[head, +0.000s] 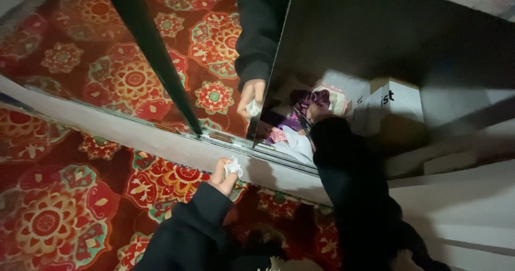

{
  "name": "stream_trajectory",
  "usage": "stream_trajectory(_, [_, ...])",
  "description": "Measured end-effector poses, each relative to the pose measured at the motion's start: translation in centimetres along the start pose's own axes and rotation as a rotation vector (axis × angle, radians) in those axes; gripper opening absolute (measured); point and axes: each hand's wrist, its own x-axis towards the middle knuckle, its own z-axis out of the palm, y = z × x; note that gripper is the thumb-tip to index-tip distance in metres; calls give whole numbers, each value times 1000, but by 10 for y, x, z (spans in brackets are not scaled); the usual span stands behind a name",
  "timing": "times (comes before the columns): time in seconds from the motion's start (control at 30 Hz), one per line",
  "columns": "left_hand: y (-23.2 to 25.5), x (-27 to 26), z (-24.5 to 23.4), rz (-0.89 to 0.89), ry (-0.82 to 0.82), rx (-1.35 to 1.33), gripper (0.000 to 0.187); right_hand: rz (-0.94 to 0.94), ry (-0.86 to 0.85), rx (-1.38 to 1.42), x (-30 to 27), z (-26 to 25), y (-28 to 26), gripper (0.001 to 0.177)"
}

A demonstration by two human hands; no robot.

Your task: Cutting a cleaning sheet with scissors and wiping the inside of a drawer.

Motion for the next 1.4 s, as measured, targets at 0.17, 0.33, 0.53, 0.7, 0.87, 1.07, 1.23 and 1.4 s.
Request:
stream_trajectory(0.17, [4,-7,-5,47,21,-133,19,91,-218,159,128,80,49,31])
stream_trajectory(0.33, [4,8,-11,-12,119,-159,19,-80,-297,306,60,18,16,31])
stream_trajectory(0.53, [19,3,-24,-150,138,-385,15,-682,46,493,-43,-47,-13,25])
stream_trajectory(0.7, [12,12,-26,-83,181,-409,18,-722,20,1222,-141,-14,-71,74])
stream_trajectory(0.87, [6,10,-22,-71,202,-439,11,-618,203,805,-166,-8,-115,34])
stream_trajectory(1.07, [15,9,-22,-27,192,-417,9,-553,357,604,-175,-5,-126,24])
stream_trajectory(1.23, [7,24,-22,-8,174,-444,13,-553,326,667,-190,-26,-123,15])
stream_trajectory(1.4, [10,22,-7,-9,136,-424,11,-460,300,712,-209,-44,-100,11])
